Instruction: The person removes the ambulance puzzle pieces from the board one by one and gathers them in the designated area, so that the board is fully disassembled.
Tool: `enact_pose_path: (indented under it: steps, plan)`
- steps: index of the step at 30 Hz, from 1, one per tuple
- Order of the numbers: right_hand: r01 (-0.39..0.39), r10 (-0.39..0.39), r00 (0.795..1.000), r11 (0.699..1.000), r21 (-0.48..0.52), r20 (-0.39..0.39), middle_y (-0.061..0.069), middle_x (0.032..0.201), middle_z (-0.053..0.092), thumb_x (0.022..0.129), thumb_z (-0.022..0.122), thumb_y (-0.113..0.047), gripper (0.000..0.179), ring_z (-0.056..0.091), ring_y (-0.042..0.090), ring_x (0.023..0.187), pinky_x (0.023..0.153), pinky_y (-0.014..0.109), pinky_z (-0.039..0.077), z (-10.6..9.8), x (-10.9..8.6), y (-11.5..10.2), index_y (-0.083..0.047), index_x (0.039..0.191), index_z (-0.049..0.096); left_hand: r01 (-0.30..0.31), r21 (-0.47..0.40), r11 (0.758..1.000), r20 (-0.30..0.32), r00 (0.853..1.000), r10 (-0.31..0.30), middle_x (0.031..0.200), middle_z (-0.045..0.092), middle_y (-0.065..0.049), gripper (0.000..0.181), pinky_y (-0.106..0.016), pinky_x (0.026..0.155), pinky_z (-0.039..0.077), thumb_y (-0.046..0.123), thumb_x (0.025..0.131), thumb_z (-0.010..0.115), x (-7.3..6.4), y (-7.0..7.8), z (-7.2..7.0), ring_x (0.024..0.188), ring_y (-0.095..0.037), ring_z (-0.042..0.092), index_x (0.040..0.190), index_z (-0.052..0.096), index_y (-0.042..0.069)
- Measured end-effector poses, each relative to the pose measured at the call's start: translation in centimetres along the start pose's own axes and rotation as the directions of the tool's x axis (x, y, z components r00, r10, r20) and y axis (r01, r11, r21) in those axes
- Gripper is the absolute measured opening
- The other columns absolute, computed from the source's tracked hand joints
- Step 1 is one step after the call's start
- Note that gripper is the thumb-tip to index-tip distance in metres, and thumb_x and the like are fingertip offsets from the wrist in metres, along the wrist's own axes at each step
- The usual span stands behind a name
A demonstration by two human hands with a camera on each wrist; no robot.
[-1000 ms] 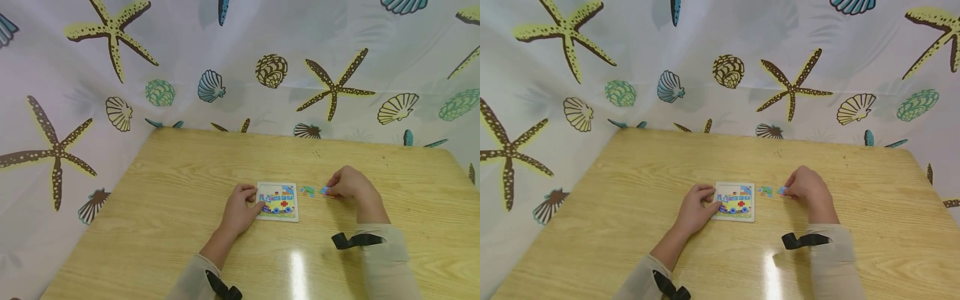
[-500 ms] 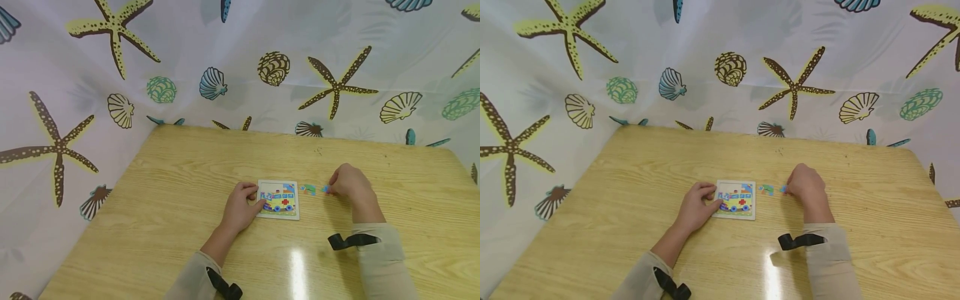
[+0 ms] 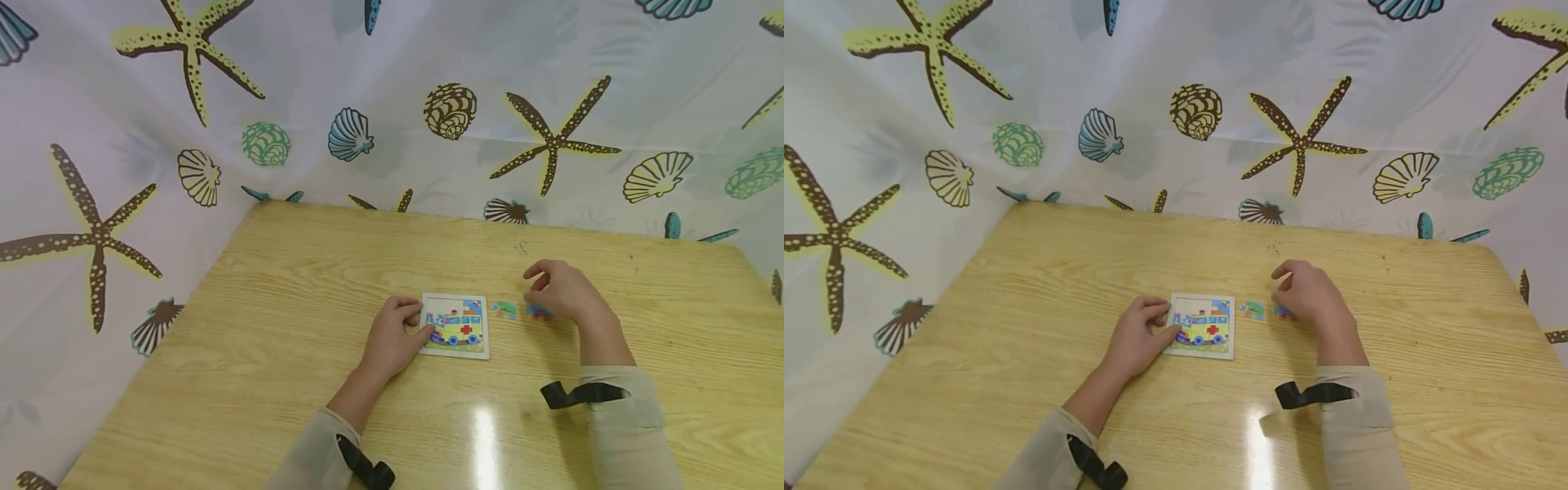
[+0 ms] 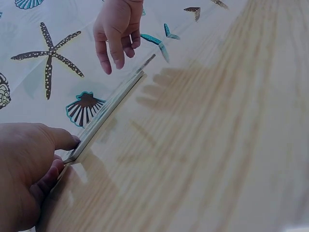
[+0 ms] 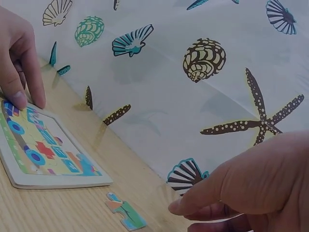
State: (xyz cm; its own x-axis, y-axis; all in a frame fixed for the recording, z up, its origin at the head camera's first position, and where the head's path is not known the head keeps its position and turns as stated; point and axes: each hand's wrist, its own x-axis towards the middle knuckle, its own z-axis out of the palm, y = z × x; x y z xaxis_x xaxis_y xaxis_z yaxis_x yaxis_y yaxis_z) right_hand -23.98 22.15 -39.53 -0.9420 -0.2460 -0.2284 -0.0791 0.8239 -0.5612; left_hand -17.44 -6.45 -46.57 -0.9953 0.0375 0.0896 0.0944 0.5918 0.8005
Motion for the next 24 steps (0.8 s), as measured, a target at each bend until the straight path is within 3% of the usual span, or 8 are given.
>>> enact_pose_path:
  steps: [4,11,18,24]
  plan:
    - [0.035,-0.035,0.999,0.998,0.055,0.005,0.023,0.118,0.062,0.097,0.062,-0.021,0.035,0.063,0.032,0.097,0.073,0.036,0.052,0.4,0.3,-0.1,-0.002,0.126,0.062,0.002,-0.002,1.000,0.002,1.000,-0.002,0.127,0.058,-0.009,0.044,-0.037,0.089,0.053,0.019,0.089,0.076,0.1,0.0,0.1,0.102,-0.020,0.061,0.126,0.066,-0.002]
    - [0.092,-0.095,0.995,0.991,0.100,0.022,0.018,0.109,0.062,0.096,0.063,-0.018,0.027,0.053,0.019,0.069,0.061,0.030,0.047,1.3,0.7,-0.8,-0.004,0.118,0.068,-0.004,0.010,1.000,-0.004,1.000,0.004,0.126,0.059,-0.009,0.043,-0.036,0.088,0.053,0.019,0.088,0.077,0.1,-0.3,0.2,0.100,-0.019,0.061,0.125,0.067,-0.002]
    - [0.177,-0.181,0.983,0.980,0.091,0.043,0.010,0.095,0.066,0.095,0.065,-0.015,0.022,0.059,0.018,0.079,0.070,0.030,0.047,2.5,1.2,-1.8,-0.004,0.113,0.072,-0.001,0.017,1.000,-0.009,1.000,0.002,0.126,0.059,-0.008,0.043,-0.036,0.088,0.053,0.020,0.088,0.077,0.2,-0.4,0.1,0.099,-0.017,0.061,0.124,0.068,-0.001]
    - [0.167,-0.172,0.984,0.983,0.081,0.054,0.007,0.092,0.064,0.094,0.067,-0.013,0.017,0.054,0.020,0.081,0.069,0.030,0.045,3.4,1.4,-2.3,-0.006,0.109,0.073,0.000,0.026,1.000,-0.008,1.000,0.000,0.126,0.059,-0.008,0.043,-0.036,0.088,0.052,0.020,0.088,0.077,0.1,-0.4,0.1,0.099,-0.017,0.061,0.124,0.068,-0.001]
